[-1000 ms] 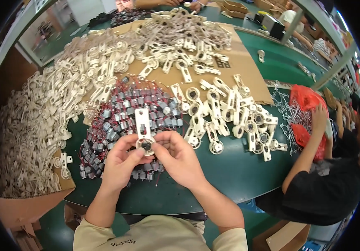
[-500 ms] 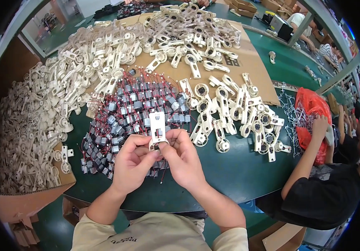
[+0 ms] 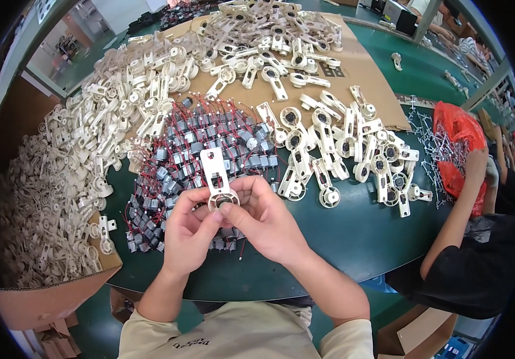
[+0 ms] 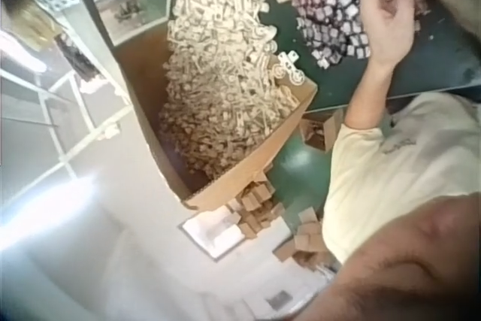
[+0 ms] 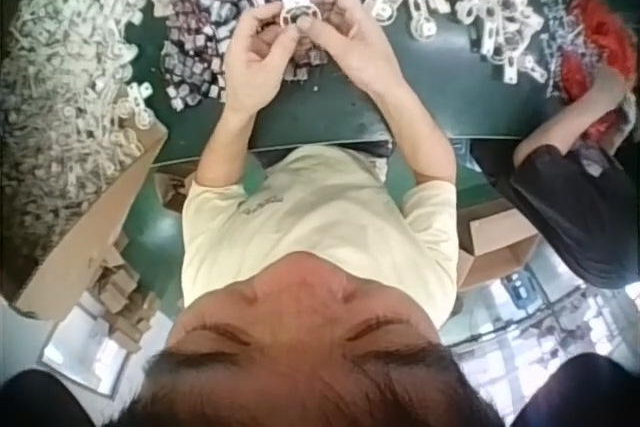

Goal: The person assembles small plastic housings by hand, inserting small motors and internal components into them.

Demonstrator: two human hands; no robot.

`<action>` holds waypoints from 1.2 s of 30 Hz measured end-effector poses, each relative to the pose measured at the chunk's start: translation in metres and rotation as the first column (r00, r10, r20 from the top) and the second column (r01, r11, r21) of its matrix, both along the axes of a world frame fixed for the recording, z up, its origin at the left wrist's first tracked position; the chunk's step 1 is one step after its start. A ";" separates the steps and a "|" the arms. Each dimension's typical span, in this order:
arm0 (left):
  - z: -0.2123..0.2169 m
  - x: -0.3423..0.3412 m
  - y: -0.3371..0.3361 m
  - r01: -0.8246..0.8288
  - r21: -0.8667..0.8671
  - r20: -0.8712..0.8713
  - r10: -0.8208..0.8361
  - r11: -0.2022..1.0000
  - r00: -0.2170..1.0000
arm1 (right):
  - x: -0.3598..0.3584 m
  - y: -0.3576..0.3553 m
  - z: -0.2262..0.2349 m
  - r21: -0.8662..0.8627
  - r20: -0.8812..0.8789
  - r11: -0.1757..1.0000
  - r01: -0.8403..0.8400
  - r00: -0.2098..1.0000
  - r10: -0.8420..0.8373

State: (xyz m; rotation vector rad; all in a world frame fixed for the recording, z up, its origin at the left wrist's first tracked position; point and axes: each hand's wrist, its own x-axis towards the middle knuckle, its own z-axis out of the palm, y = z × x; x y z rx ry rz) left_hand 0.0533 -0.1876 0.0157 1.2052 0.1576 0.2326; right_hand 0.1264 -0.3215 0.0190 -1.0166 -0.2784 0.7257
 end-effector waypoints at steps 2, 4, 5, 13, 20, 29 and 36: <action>-0.003 -0.006 0.004 0.017 0.059 -0.004 -0.017 0.998 1.000 | -0.005 0.000 0.001 -0.012 0.040 1.000 -0.002 0.999 0.002; -0.005 -0.004 0.004 0.023 0.092 0.009 -0.024 0.995 1.000 | -0.007 0.001 0.001 0.055 0.052 0.998 0.036 0.998 -0.038; -0.007 -0.004 0.004 0.005 0.165 0.054 -0.014 0.986 0.998 | -0.008 0.001 -0.003 0.041 0.080 0.998 0.042 0.996 -0.045; -0.018 -0.007 0.000 -0.098 0.487 0.193 0.003 0.868 0.981 | -0.019 -0.001 -0.015 -0.136 0.413 0.977 0.162 0.906 -0.093; 0.004 -0.011 -0.001 -0.059 0.430 0.133 0.002 0.901 0.991 | 0.022 -0.024 0.015 -0.248 0.757 0.794 0.555 0.623 -0.199; 0.003 -0.009 0.006 -0.188 0.536 0.231 0.071 0.823 0.970 | 0.066 -0.049 -0.017 -0.113 0.990 0.323 0.940 0.132 -0.038; 0.006 -0.008 0.006 -0.196 0.637 0.272 0.020 0.746 0.962 | 0.073 -0.038 -0.039 -0.276 0.941 0.212 0.937 0.220 0.256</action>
